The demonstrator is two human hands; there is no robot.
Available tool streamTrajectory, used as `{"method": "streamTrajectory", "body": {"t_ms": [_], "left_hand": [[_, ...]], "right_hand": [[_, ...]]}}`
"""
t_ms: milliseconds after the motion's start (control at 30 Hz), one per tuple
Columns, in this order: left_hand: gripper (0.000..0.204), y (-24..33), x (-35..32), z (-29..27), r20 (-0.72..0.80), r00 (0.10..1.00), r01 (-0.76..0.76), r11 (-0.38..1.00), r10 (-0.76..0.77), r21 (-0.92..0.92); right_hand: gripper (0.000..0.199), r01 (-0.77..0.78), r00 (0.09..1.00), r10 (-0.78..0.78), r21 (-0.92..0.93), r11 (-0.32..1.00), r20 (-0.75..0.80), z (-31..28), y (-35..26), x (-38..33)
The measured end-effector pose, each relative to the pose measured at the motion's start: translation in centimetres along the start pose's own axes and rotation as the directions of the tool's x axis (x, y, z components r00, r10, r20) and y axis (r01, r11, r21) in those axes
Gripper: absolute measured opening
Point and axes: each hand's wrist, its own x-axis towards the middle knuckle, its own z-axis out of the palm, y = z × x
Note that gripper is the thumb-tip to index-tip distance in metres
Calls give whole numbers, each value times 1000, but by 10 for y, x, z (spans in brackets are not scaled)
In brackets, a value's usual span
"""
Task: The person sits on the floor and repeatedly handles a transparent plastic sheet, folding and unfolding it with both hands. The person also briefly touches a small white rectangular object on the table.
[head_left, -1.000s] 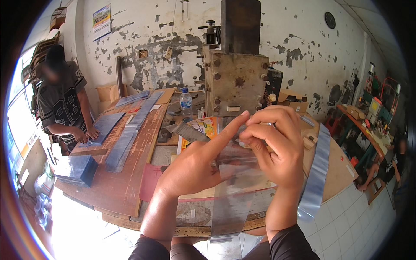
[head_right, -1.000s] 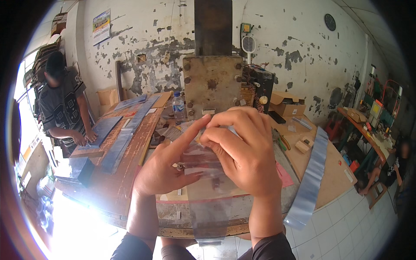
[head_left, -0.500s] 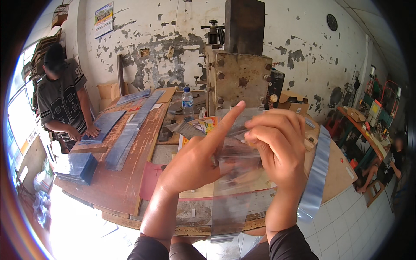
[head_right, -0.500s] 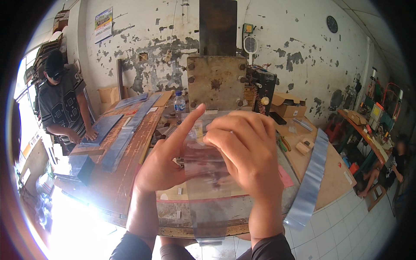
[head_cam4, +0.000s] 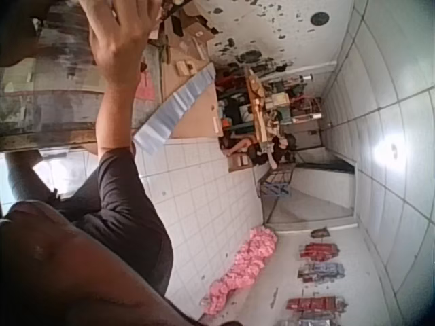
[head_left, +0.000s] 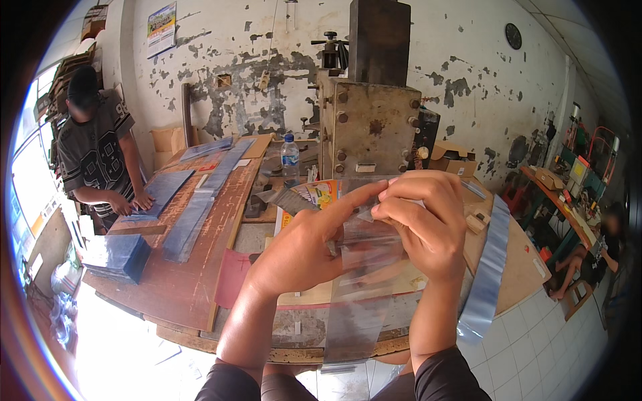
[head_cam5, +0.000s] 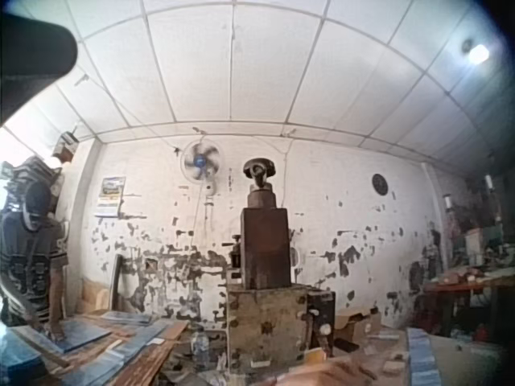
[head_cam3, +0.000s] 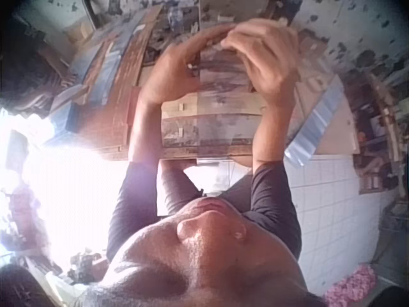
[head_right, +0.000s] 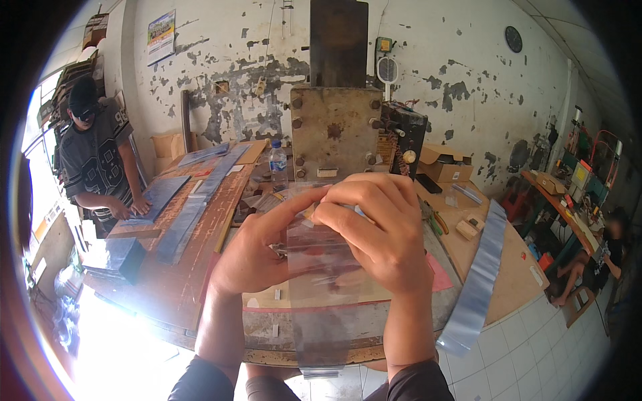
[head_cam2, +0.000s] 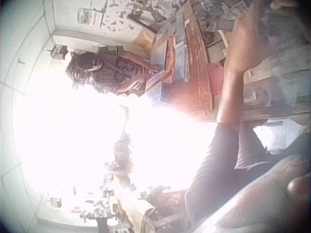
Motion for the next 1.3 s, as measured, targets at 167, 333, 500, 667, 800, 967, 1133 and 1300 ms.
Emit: {"method": "streamTrajectory", "body": {"t_ms": [167, 333, 500, 667, 800, 967, 1133, 1300], "left_hand": [[87, -2, -1, 1, -23, 998, 54, 998, -54, 12], [87, -3, 1, 0, -67, 998, 15, 1000, -16, -13], [87, -2, 0, -3, -64, 996, 62, 998, -62, 5], [91, -8, 0, -6, -86, 996, -1, 998, -4, -63], [94, -4, 1, -7, -66, 997, 41, 990, -50, -131], [101, 0, -6, -8, -19, 999, 33, 983, -37, -183], [108, -9, -7, -13, -35, 993, -116, 978, 111, -173], [108, -9, -5, -13, 14, 999, -29, 965, 33, -260]], "right_hand": [[18, 0, 998, 0, -2, 1000, 62, -1, -1, 1], [18, -15, 998, 14, 14, 1000, 56, -9, -11, 3], [15, -47, 994, 48, -9, 999, 97, -17, -20, 5], [12, -152, 976, 130, 120, 981, 177, -31, -41, 11], [11, -262, 901, 240, 15, 965, 361, -55, -69, 9], [13, -315, 884, 225, 166, 935, 410, -40, -79, 8], [11, -335, 856, 126, 352, 874, 502, -44, -62, 6], [35, -503, 852, 418, 275, 819, 315, -47, -45, 4]]}}
